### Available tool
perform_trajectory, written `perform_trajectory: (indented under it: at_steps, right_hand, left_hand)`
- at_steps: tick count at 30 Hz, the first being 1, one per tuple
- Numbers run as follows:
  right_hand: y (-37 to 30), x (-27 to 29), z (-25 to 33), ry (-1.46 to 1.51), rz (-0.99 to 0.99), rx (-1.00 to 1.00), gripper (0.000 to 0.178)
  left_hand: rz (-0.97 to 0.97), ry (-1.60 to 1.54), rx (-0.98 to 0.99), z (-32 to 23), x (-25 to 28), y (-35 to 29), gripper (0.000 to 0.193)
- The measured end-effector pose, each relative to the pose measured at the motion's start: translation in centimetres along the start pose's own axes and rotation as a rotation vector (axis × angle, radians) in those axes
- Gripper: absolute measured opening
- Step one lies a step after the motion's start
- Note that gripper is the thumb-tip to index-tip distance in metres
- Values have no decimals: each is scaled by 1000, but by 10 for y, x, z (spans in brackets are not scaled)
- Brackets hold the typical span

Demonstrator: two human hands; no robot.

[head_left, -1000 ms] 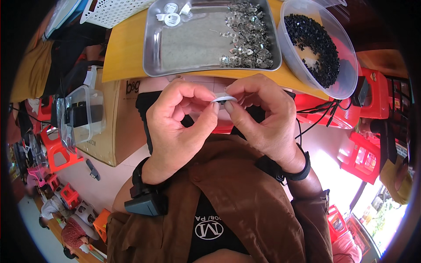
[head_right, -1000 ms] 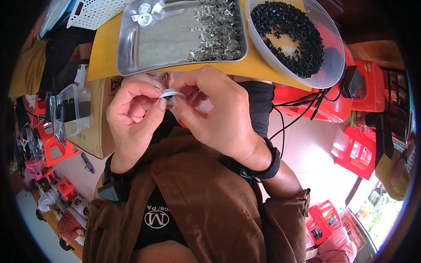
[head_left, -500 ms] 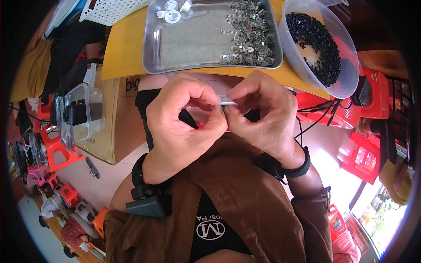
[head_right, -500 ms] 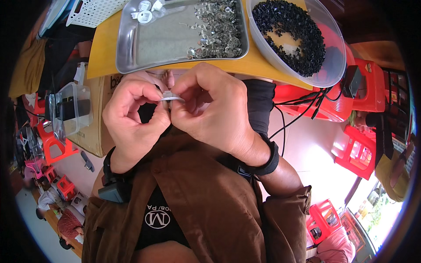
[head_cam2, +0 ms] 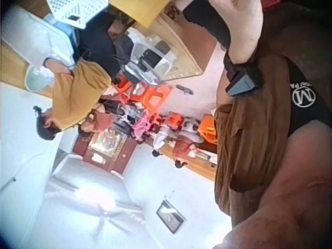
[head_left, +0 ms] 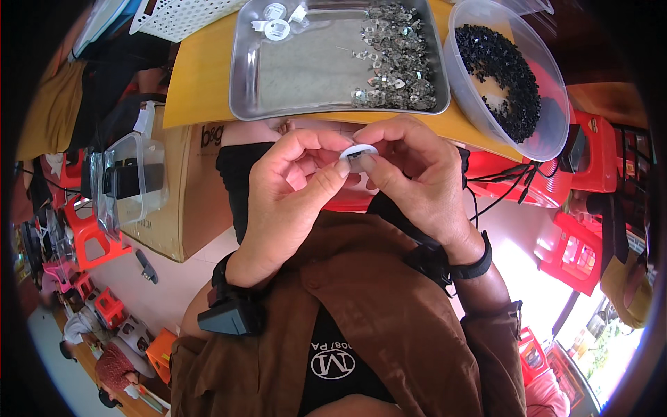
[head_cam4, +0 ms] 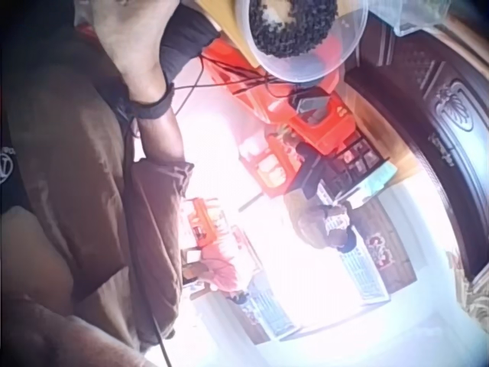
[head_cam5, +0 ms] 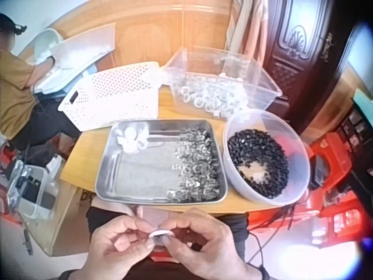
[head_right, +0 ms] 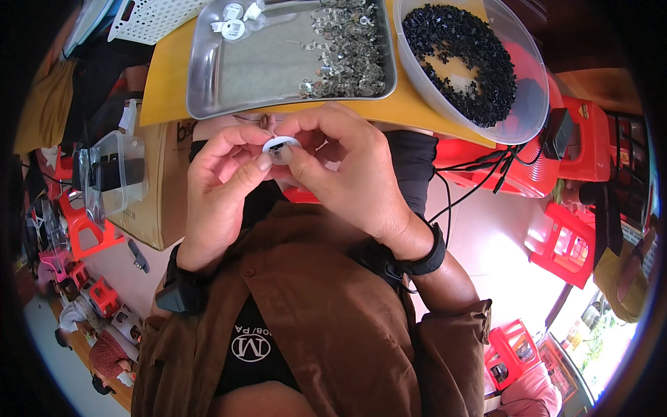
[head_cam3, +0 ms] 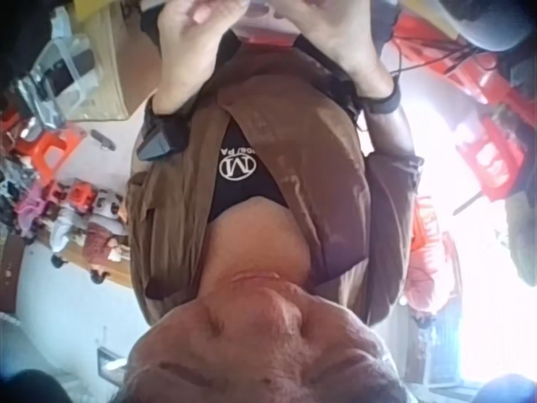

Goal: Assembling small metal studs into white plastic circular components.

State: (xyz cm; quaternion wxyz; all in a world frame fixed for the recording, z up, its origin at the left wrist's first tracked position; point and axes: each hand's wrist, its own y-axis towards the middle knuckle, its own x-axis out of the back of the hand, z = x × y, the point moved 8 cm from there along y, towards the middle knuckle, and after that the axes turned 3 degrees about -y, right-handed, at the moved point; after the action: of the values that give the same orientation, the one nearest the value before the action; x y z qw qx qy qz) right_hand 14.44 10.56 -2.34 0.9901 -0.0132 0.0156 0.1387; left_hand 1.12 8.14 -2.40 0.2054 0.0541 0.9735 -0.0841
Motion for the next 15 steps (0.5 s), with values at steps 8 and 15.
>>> perform_trajectory:
  at_steps: [8,15]
  right_hand:
    - [0,0,8,-30,-113,70,13]
    - [0,-3,21,-151,-102,203,15]
  left_hand:
    - [9,212,-287,-18,-5,-1,17]
    - [-37,420,-435,-31,-3,-5,19]
